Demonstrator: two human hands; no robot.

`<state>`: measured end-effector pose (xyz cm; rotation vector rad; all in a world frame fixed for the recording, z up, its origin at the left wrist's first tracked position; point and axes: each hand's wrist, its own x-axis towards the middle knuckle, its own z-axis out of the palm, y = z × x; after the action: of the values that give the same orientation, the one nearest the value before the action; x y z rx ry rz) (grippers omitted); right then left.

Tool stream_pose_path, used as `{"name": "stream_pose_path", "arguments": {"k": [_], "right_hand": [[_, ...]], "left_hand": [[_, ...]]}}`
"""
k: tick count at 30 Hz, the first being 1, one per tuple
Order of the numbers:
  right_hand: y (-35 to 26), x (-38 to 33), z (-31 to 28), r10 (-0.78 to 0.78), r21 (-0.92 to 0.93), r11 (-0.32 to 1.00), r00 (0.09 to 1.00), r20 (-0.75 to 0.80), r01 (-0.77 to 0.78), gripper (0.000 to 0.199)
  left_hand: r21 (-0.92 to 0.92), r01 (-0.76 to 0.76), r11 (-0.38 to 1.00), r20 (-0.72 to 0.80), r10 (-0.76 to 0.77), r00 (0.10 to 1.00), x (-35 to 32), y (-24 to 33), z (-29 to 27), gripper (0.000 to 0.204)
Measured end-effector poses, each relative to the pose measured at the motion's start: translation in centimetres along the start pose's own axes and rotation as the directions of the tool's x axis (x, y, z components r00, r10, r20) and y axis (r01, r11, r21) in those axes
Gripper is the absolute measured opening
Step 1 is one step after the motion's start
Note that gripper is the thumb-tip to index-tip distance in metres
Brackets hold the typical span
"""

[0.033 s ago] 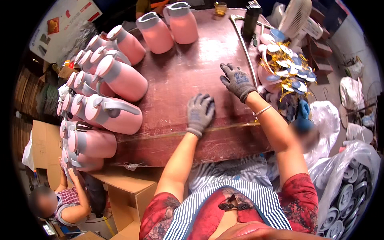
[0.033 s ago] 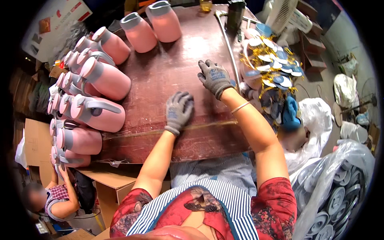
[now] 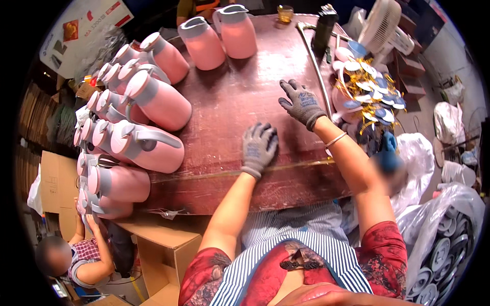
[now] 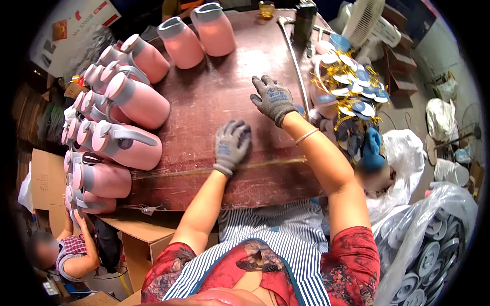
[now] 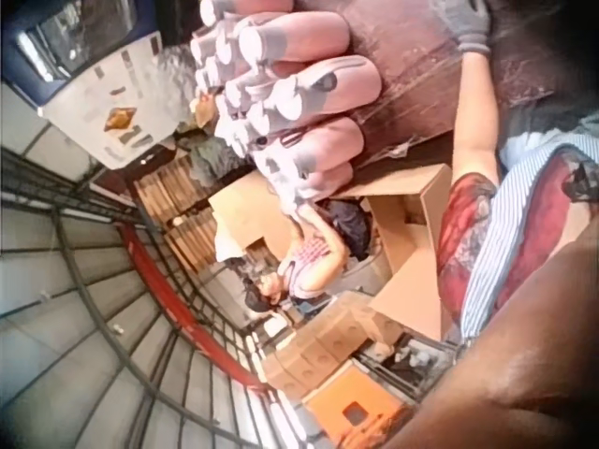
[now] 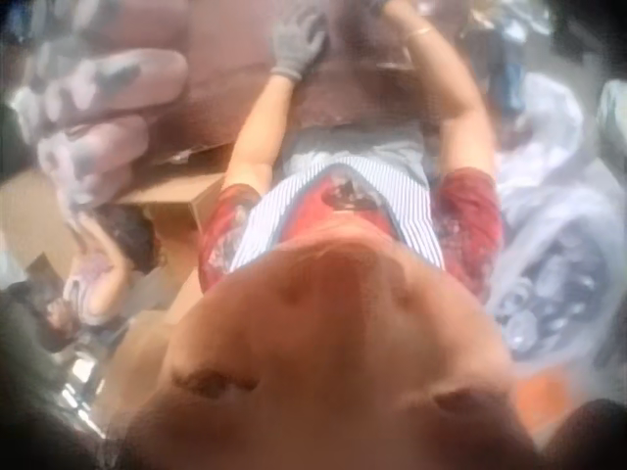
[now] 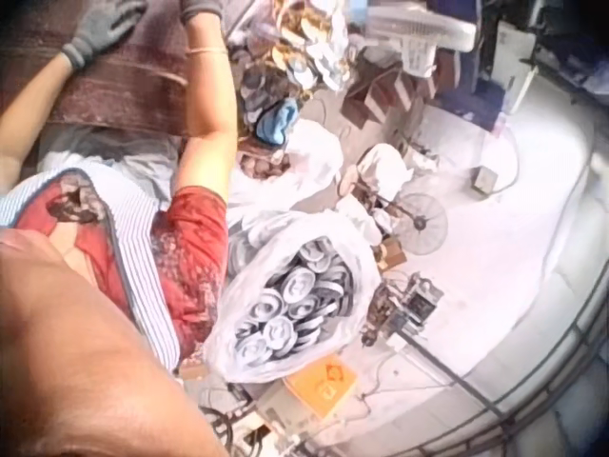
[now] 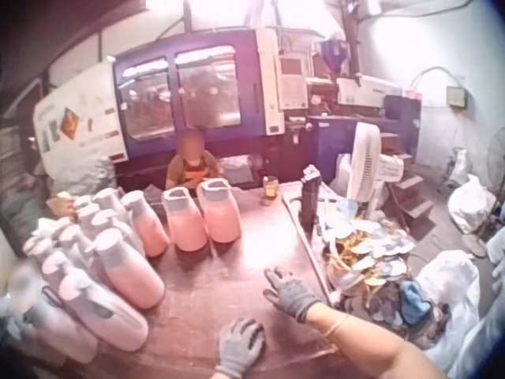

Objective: The person assembles pink plastic pitchers by inserting circular lids and tying yellow strings around the handles. The person handles each pitcher one at a time, places the lid, and secures the string before moving to the next unit.

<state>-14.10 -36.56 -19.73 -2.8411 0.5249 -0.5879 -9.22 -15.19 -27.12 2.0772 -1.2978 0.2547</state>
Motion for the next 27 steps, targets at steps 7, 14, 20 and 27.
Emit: {"name": "stream_pose_path", "arguments": {"k": [7,14,20,27], "right_hand": [[-3.8,18.5,-0.7,-0.189,-0.142,0.978,0.947,-0.260,0.156,0.068],[-12.1,32.2,0.1,-0.249,-0.373,0.915,0.940,-0.232,0.150,0.077],[-11.3,36.1,1.8,-0.109,-0.361,0.922,0.988,0.108,0.141,0.071],[-5.2,36.8,2.9,-0.553,-0.375,0.796,0.823,-0.131,0.475,0.034]], "left_hand": [[-0.090,0.094,0.991,0.008,-0.094,0.996,0.6,0.0,-0.5,0.028],[-0.111,0.174,0.979,0.055,-0.168,0.984,0.8,0.4,-1.3,0.026],[-0.190,0.174,0.966,0.038,-0.170,0.985,0.9,0.2,-1.2,0.027],[-0.212,0.192,0.958,0.063,-0.182,0.981,1.1,0.2,-1.7,0.032]]}}
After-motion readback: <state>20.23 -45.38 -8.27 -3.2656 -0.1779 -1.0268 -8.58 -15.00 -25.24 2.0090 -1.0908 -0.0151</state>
